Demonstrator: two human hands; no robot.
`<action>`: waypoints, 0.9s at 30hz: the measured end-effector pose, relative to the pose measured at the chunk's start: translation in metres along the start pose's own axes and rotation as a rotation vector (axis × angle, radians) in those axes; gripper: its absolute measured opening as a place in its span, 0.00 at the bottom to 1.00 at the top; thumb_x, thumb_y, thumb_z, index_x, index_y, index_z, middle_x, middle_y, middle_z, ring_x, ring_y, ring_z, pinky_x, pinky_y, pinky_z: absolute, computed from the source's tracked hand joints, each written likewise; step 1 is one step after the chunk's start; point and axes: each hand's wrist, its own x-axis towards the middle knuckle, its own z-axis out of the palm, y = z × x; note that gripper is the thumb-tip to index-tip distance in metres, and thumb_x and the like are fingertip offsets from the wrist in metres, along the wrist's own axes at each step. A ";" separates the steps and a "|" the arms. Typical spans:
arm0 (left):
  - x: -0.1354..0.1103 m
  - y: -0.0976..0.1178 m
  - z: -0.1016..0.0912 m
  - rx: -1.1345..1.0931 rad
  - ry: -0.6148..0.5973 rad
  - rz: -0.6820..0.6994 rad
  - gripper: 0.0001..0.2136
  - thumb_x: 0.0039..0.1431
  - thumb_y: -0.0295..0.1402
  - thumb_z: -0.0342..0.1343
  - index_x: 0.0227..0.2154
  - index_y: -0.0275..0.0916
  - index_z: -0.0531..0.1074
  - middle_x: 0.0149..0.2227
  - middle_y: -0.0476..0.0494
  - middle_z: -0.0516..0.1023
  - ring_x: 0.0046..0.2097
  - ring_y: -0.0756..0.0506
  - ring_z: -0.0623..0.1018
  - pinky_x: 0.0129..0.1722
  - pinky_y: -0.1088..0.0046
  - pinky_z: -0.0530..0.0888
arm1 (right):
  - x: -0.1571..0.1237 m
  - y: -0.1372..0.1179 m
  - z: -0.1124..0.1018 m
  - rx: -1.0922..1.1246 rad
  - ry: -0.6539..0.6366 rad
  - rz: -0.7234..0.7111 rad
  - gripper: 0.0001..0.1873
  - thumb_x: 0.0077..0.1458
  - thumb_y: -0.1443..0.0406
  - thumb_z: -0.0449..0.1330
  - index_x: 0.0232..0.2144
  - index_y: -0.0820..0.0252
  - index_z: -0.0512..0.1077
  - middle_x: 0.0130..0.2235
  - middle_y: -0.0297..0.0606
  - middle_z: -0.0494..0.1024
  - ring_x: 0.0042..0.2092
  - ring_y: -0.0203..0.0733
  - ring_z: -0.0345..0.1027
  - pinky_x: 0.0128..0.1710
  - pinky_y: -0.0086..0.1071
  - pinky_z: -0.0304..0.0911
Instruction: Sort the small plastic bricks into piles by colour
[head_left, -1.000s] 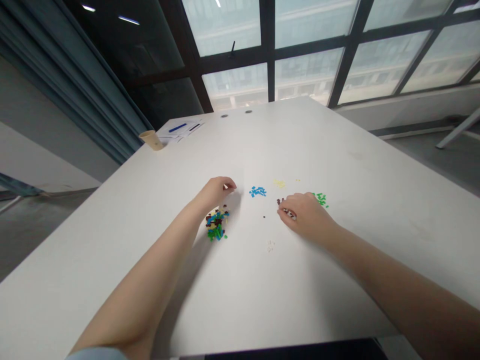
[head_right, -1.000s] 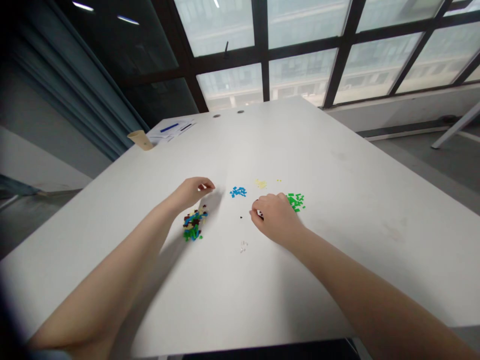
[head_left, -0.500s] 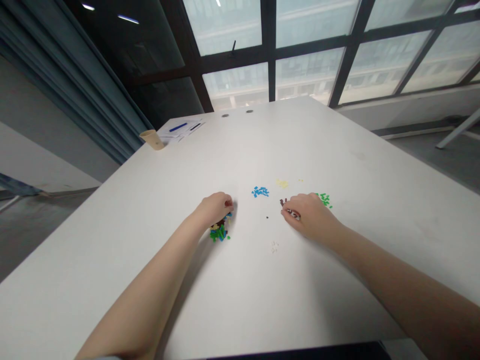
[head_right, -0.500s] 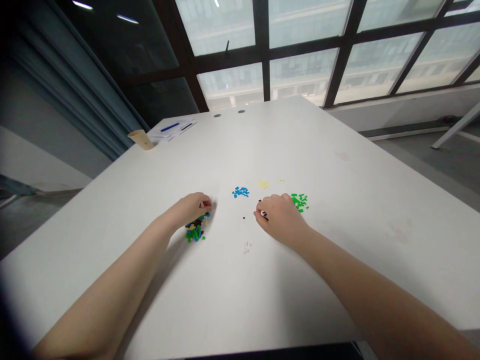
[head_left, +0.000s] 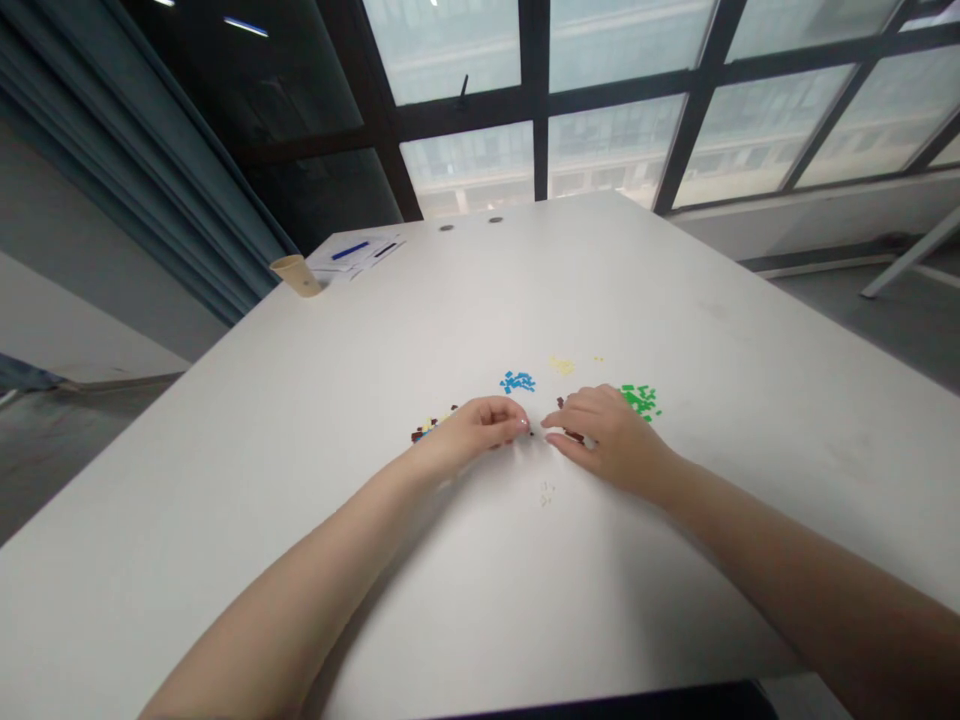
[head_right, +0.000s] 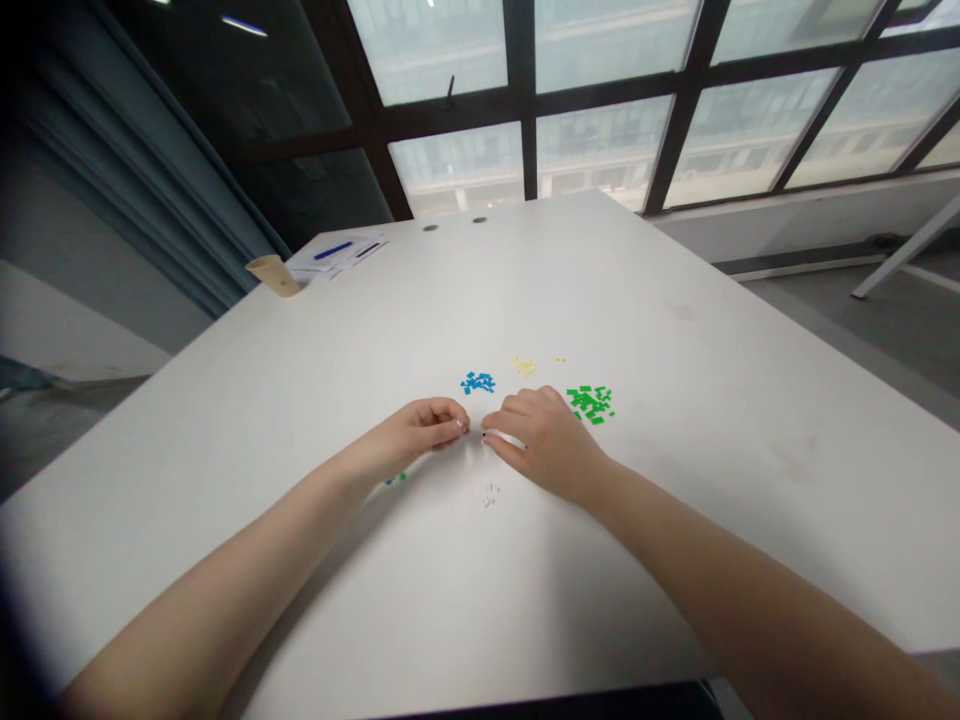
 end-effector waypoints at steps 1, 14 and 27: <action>0.000 -0.001 0.007 -0.165 -0.042 -0.056 0.10 0.50 0.39 0.55 0.28 0.36 0.67 0.24 0.51 0.64 0.25 0.54 0.62 0.24 0.79 0.59 | 0.000 -0.001 0.001 0.009 0.030 -0.017 0.09 0.56 0.62 0.52 0.33 0.57 0.72 0.28 0.36 0.73 0.36 0.37 0.63 0.37 0.31 0.49; 0.001 -0.005 0.027 -0.690 -0.091 -0.243 0.14 0.42 0.37 0.64 0.22 0.33 0.66 0.20 0.54 0.57 0.22 0.57 0.56 0.17 0.82 0.48 | -0.002 -0.011 0.003 0.112 0.167 0.028 0.10 0.54 0.62 0.55 0.27 0.59 0.73 0.22 0.33 0.69 0.29 0.35 0.60 0.33 0.30 0.53; 0.006 -0.011 0.026 -0.427 0.023 -0.216 0.12 0.44 0.36 0.61 0.27 0.34 0.67 0.25 0.52 0.64 0.23 0.57 0.60 0.20 0.80 0.52 | 0.012 0.055 0.004 -0.113 0.096 0.486 0.09 0.51 0.64 0.53 0.29 0.60 0.74 0.28 0.36 0.74 0.30 0.36 0.63 0.31 0.29 0.51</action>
